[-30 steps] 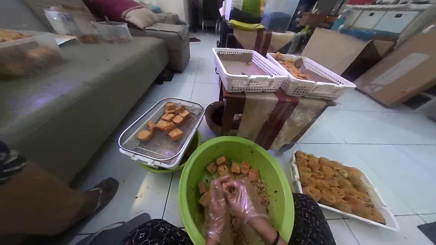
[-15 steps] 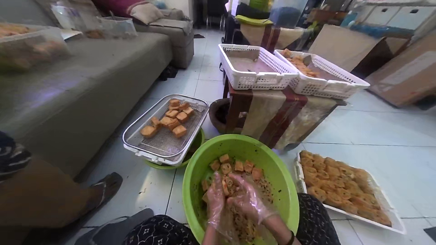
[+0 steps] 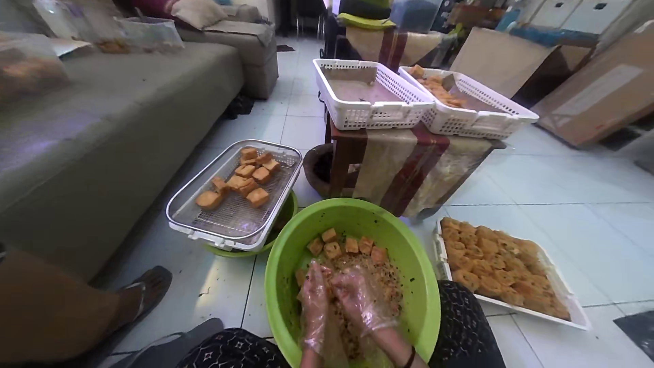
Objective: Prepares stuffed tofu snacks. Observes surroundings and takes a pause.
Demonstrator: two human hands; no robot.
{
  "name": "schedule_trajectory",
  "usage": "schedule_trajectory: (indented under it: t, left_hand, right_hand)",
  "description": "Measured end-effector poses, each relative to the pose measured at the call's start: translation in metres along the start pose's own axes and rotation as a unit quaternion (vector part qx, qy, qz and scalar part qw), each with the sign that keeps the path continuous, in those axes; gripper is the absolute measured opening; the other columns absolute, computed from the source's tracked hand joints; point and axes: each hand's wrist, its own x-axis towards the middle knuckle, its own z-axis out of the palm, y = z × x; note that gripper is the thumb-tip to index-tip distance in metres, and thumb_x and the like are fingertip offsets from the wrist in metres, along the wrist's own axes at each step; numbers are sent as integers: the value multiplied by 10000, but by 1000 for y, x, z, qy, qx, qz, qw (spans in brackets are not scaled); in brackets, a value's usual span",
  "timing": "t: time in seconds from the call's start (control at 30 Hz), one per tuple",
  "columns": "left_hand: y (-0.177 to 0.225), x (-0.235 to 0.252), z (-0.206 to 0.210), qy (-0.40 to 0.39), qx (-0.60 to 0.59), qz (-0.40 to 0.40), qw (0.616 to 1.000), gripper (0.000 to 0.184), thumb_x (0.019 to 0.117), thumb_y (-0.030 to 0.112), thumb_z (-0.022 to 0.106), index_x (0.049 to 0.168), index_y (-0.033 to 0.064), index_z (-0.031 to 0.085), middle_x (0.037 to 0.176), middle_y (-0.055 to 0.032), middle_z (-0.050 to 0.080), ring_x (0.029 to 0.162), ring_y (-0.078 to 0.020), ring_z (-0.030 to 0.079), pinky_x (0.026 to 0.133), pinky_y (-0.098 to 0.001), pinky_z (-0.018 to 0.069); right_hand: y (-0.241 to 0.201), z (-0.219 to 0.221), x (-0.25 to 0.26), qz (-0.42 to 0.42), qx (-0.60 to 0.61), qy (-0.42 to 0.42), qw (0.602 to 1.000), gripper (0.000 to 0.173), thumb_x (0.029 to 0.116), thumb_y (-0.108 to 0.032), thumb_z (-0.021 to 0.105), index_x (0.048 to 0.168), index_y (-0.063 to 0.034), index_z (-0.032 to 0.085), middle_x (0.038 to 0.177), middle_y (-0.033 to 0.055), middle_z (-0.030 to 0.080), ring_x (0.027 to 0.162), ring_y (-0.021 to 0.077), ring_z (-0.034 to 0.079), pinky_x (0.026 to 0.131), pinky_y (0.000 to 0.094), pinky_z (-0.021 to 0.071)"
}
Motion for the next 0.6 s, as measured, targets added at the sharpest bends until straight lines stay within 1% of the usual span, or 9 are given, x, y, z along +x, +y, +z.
schedule_trajectory:
  t: [0.07,0.13,0.23,0.3,0.37,0.4,0.43,0.5,0.6]
  left_hand:
    - [-1,2,2,-13,4,-12,1000,530,1102,382,376,1013,-31,697,823,-107,674,741,-173,649,725,-385,556]
    - [-3,4,2,-36,-29,-34,998,520,1087,404,431,1083,-50,684,899,-145,689,809,-203,665,778,-418,566]
    - [-3,5,-1,-41,-64,-53,996,569,1081,466,406,1140,-35,671,942,-156,691,850,-219,668,803,-436,567]
    - [-6,6,-6,-36,-114,-64,991,595,1078,496,390,1161,-32,652,922,-143,679,821,-203,660,770,-411,570]
    - [-7,5,-5,-35,-173,-81,981,570,1079,509,375,1154,-5,608,871,-102,649,741,-168,644,671,-364,574]
    - [-6,4,-5,-42,-180,-90,979,569,1077,513,376,1219,6,588,956,-121,663,814,-186,661,718,-389,583]
    - [-3,2,-6,-56,-170,-97,979,596,1076,510,381,1349,9,556,1142,-168,669,994,-229,669,860,-445,574]
    - [-1,2,-1,-38,-101,-86,990,596,1081,481,397,1334,-28,578,1206,-216,650,1081,-277,642,935,-488,534]
    - [5,3,-3,10,13,-34,999,520,1074,395,485,1219,-81,637,1134,-243,671,1042,-309,647,941,-505,515]
  right_hand:
    - [-7,-16,11,20,-26,-44,999,242,950,-181,653,1147,-88,761,1235,165,677,1241,309,594,1115,449,430]
    - [-8,-24,19,13,-28,-56,998,251,918,-195,687,1130,-70,737,1216,162,662,1203,296,602,1080,446,453]
    - [9,-25,22,-70,84,-34,993,273,889,-153,710,1144,-57,710,1190,143,660,1118,246,637,1010,402,518]
    - [14,-28,16,-115,119,-44,985,467,890,-128,733,1341,-80,619,1374,146,601,1206,241,628,1042,390,530]
    - [10,-29,8,-102,43,-90,990,867,833,-125,808,1586,-144,378,1617,163,363,1447,299,435,1177,447,409]
    - [8,-23,6,-85,14,-113,990,994,814,-103,827,1635,-178,273,1660,168,286,1492,322,373,1199,475,379]
    - [6,-17,5,-71,6,-121,990,1020,817,-59,813,1648,-191,236,1652,173,306,1484,339,385,1200,495,375]
    - [3,-11,3,-48,10,-96,994,833,878,10,710,1611,-149,348,1567,175,464,1422,333,482,1193,482,382]
    - [-3,-16,5,0,20,-73,997,507,948,-27,619,1448,-102,586,1395,162,627,1297,297,596,1132,452,444]
